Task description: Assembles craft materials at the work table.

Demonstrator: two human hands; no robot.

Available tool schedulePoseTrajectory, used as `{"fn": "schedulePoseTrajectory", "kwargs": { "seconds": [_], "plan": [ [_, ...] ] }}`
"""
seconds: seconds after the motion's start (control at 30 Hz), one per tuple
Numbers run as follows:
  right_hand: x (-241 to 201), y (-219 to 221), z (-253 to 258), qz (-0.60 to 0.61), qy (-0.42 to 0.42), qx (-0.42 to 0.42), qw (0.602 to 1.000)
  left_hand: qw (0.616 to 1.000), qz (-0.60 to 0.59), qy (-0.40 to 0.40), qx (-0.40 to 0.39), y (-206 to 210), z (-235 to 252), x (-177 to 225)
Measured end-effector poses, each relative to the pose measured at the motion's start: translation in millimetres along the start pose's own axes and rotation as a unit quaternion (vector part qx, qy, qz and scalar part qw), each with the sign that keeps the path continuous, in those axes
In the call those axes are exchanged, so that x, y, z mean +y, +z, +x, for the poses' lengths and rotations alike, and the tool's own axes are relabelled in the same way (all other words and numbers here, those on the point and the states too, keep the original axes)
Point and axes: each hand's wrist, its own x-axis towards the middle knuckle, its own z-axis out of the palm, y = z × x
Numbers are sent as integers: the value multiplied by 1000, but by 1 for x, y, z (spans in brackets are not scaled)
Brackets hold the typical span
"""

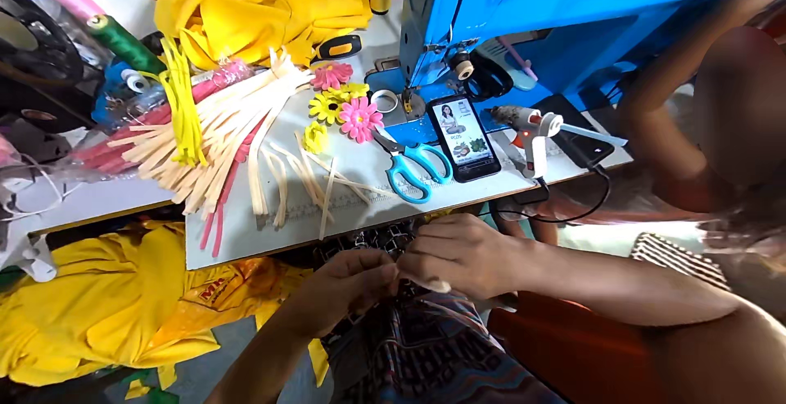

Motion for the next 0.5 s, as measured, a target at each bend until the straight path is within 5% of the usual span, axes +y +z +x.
{"fn": "schedulePoseTrajectory", "kwargs": {
  "seconds": [0.1,0.2,0.3,0.37,0.43,0.5],
  "plan": [
    [-1,6,-9,73,95,2,993,938,301,117,126,13,0,-3],
    [-6,5,-12,253,236,4,938,776,555,239,180,18,4,-13],
    [-9,5,-12,543,410,8,733,592,706,335,199,17,10,-20],
    [-10,7,-11,633,470,17,614,538,739,359,191,11,12,-22],
    [-7,6,-11,619,475,1,626,544,737,360,179,5,13,-23],
    [-3,3,-13,521,429,-34,737,587,712,345,171,3,13,-24]
  ]
}}
